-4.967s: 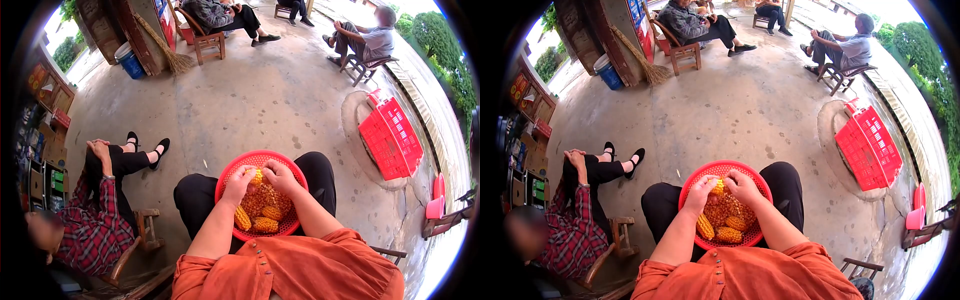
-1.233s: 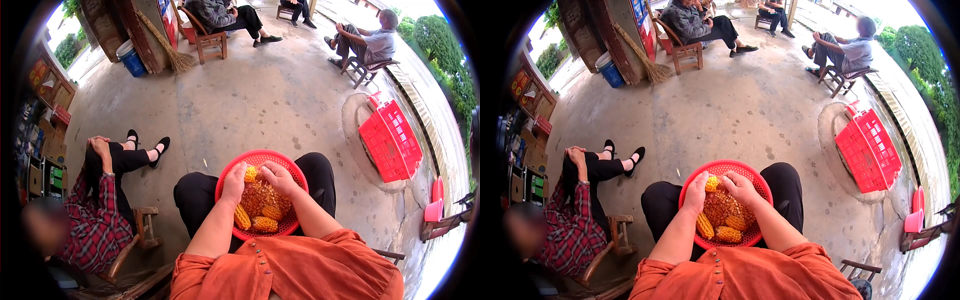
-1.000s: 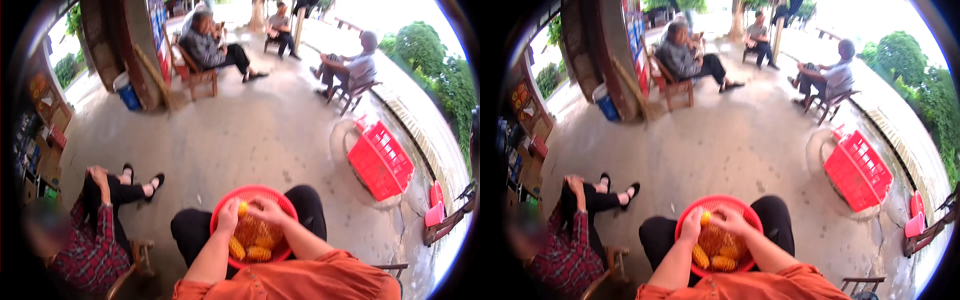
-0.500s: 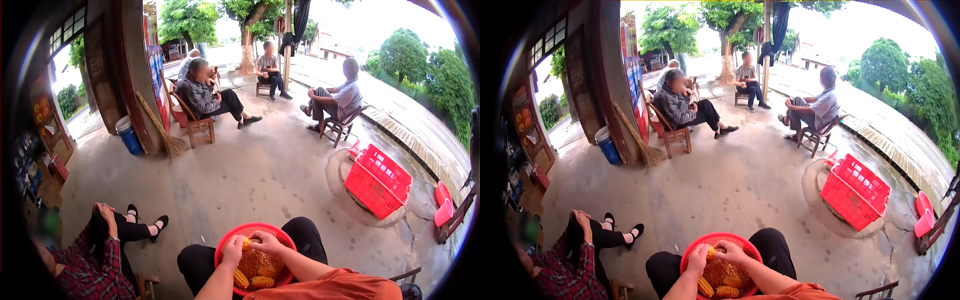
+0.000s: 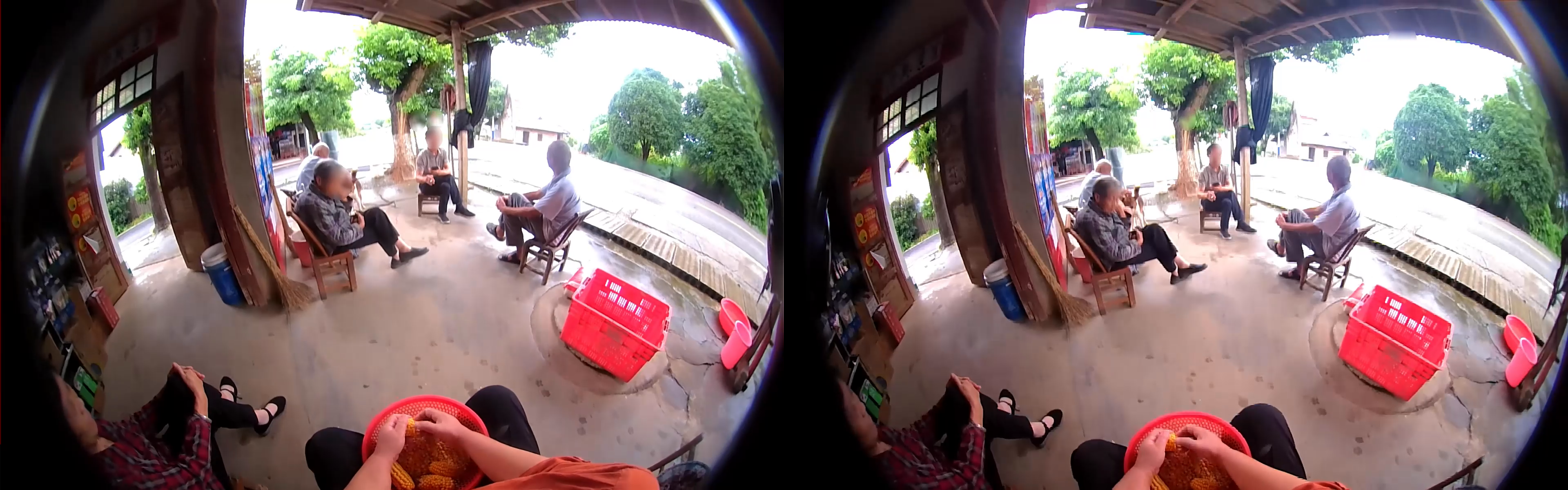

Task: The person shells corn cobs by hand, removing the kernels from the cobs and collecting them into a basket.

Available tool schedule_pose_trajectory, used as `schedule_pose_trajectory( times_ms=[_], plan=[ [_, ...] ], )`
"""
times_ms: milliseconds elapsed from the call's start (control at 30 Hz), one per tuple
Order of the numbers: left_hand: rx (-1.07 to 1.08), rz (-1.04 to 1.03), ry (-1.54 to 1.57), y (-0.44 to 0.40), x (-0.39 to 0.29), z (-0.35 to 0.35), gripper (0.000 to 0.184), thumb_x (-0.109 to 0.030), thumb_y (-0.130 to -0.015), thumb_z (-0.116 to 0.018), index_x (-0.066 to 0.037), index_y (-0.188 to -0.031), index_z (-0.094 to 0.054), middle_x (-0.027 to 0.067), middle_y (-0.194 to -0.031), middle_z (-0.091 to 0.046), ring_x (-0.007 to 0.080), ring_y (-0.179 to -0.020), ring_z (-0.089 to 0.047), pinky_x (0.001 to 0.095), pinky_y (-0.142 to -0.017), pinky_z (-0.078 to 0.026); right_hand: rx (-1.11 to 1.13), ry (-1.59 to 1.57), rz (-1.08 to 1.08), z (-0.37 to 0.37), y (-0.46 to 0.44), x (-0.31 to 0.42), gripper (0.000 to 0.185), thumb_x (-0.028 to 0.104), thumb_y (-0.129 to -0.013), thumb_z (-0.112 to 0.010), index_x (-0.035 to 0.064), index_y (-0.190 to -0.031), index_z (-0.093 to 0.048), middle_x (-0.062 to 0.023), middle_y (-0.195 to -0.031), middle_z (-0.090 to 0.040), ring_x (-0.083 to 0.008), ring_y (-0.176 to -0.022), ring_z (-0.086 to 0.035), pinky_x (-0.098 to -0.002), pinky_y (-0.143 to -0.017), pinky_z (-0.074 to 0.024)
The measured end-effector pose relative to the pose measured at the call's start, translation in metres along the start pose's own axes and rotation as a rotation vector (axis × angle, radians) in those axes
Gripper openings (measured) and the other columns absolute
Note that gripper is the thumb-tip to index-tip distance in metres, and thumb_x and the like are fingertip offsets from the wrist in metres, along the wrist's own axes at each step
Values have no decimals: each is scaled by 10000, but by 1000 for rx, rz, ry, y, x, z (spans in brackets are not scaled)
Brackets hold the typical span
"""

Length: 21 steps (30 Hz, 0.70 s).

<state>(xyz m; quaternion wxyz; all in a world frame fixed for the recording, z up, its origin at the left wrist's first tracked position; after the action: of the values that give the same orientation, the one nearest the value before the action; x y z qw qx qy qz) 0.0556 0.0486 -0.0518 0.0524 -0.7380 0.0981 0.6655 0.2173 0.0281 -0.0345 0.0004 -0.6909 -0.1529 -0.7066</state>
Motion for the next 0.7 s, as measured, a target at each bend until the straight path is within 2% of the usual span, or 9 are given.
schedule_pose_trajectory(
  times_ms=[33,133,200,267,400,533,600,700],
  plan=[
    [-2,-5,-60,3,-4,-2,256,-263,-994,-536,-33,-1024,-646,33,-945,-646,111,-879,-580,270,-800,-472,-36,28,5,-1,1,-2,367,331,-892,-704,35,-1093,-621,-36,-945,-658,-108,-849,-621,-278,-743,-518],
    [33,-110,-134,12,-16,-10,265,-262,-996,-530,-26,-1034,-644,47,-960,-656,128,-914,-595,281,-839,-476,-105,28,74,0,14,1,369,341,-887,-711,38,-1080,-627,-28,-927,-661,-102,-845,-619,-275,-735,-514],
    [60,-178,-135,7,-3,-9,264,-251,-1005,-517,-17,-1038,-635,56,-969,-658,137,-929,-603,283,-853,-477,-131,109,11,0,23,12,302,276,-911,-695,45,-1087,-613,-17,-940,-638,-85,-832,-594,-243,-743,-492],
    [76,-145,-90,10,-16,-12,254,-247,-1009,-516,-21,-1047,-628,50,-967,-654,130,-916,-598,276,-841,-478,-139,147,90,2,22,14,291,256,-907,-700,45,-1087,-612,-18,-952,-635,-88,-864,-589,-245,-769,-491],
    [68,-97,-99,10,-17,-15,244,-245,-1016,-509,-30,-1032,-622,29,-945,-637,112,-889,-579,266,-816,-475,-118,-105,51,0,22,7,283,225,-901,-707,42,-1093,-608,-16,-981,-629,-90,-900,-583,-247,-789,-489],
    [58,-51,-60,11,-14,-15,231,-233,-1023,-493,-31,-1046,-602,40,-960,-628,115,-891,-567,264,-822,-471,-103,-105,0,1,15,0,278,211,-901,-701,29,-1090,-609,-22,-996,-626,-100,-909,-583,-257,-808,-492],
    [53,9,22,12,-20,-19,232,-213,-1035,-454,-31,-1033,-598,42,-969,-625,121,-900,-570,270,-837,-470,-93,-68,62,2,12,1,274,177,-885,-702,21,-1089,-605,-28,-1020,-612,-106,-934,-575,-259,-821,-489],
    [62,-14,-60,12,-24,-23,224,-199,-1030,-452,-26,-1030,-594,45,-965,-623,124,-904,-570,276,-839,-470,-78,-231,2,2,13,0,268,157,-877,-698,20,-1086,-600,-26,-1016,-601,-107,-940,-568,-258,-830,-482]
  ],
)
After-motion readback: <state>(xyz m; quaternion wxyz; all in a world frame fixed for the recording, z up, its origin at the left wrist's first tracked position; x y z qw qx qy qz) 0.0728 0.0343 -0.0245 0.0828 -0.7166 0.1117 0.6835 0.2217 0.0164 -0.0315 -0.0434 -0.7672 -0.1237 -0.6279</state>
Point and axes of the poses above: each hand's wrist, its own y-axis away from the middle knuckle, its own z-axis out of the back of the hand, x = y × z, the point moved 3 cm from there along -y, towards the middle knuckle
